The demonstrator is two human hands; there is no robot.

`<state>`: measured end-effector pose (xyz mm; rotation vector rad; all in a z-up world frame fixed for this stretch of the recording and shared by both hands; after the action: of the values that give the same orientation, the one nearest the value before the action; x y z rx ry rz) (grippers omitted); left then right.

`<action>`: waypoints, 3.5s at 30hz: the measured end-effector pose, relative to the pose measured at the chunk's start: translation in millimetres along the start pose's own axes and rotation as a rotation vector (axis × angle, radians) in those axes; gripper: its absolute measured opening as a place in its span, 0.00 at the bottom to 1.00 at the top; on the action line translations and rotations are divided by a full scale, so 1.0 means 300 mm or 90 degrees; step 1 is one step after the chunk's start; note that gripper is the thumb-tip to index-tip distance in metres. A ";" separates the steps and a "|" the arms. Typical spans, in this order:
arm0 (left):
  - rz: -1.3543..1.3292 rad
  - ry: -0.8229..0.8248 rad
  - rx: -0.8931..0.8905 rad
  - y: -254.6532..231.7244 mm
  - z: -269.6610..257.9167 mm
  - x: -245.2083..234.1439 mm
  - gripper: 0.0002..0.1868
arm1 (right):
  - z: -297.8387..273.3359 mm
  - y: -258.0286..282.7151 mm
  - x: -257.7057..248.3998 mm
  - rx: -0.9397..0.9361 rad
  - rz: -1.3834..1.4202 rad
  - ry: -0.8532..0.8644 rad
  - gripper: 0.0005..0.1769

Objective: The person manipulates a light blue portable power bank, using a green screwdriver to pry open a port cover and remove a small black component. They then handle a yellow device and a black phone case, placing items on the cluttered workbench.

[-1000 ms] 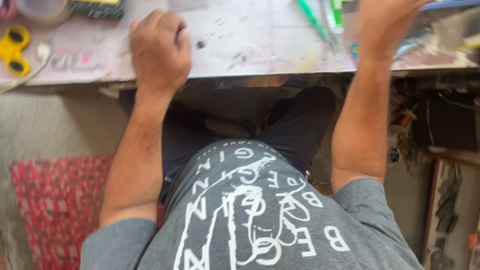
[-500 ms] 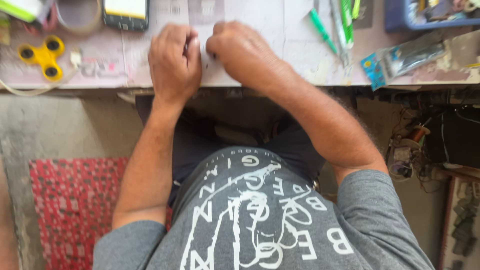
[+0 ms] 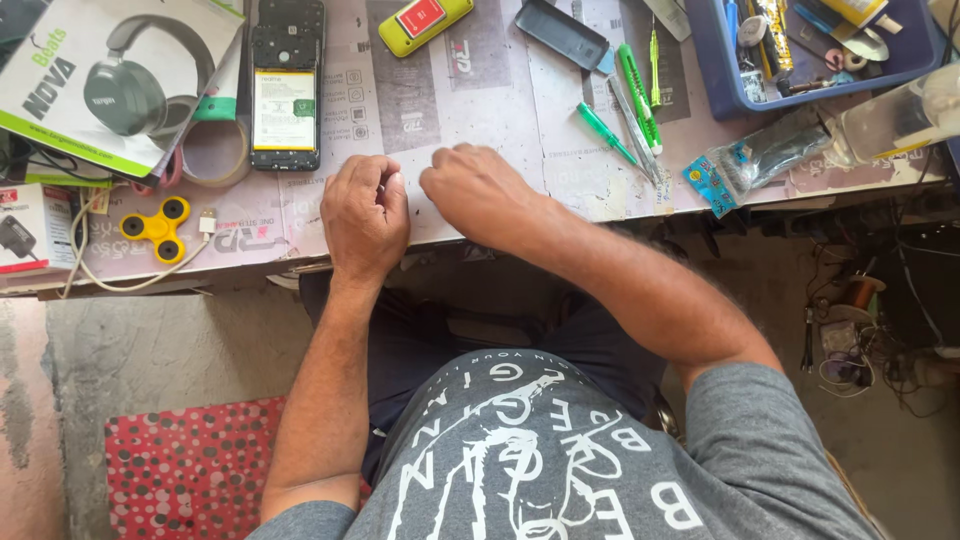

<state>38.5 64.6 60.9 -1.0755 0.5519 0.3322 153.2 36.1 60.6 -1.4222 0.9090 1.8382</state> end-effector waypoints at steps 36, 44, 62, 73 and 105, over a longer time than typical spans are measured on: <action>0.049 -0.004 0.019 0.003 0.001 0.020 0.04 | -0.153 -0.422 -0.147 0.077 0.119 -0.482 0.14; 0.044 0.002 0.015 0.003 0.002 0.020 0.04 | -0.157 -0.425 -0.146 0.055 0.103 -0.502 0.06; 0.056 0.004 0.021 0.009 -0.002 0.025 0.05 | -0.157 -0.434 -0.134 0.089 0.097 -0.475 0.09; 0.063 0.006 0.014 -0.003 0.000 0.021 0.05 | -0.154 -0.406 -0.163 0.062 0.130 -0.499 0.13; 0.034 -0.041 0.123 -0.100 0.023 -0.031 0.22 | -0.126 -0.357 -0.176 0.006 0.160 -0.463 0.06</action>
<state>48.0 57.4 90.9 -0.8614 0.5446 0.3521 272.3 61.1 90.2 -0.5454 0.7234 2.2890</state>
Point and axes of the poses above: each hand's wrist, its own z-axis towards the middle knuckle, its own x-axis out of the palm, y = z × x, the point moved 9 cm from there along z, towards the middle knuckle, and after that the axes turned 14 degrees about -x, right-handed, at the moved point
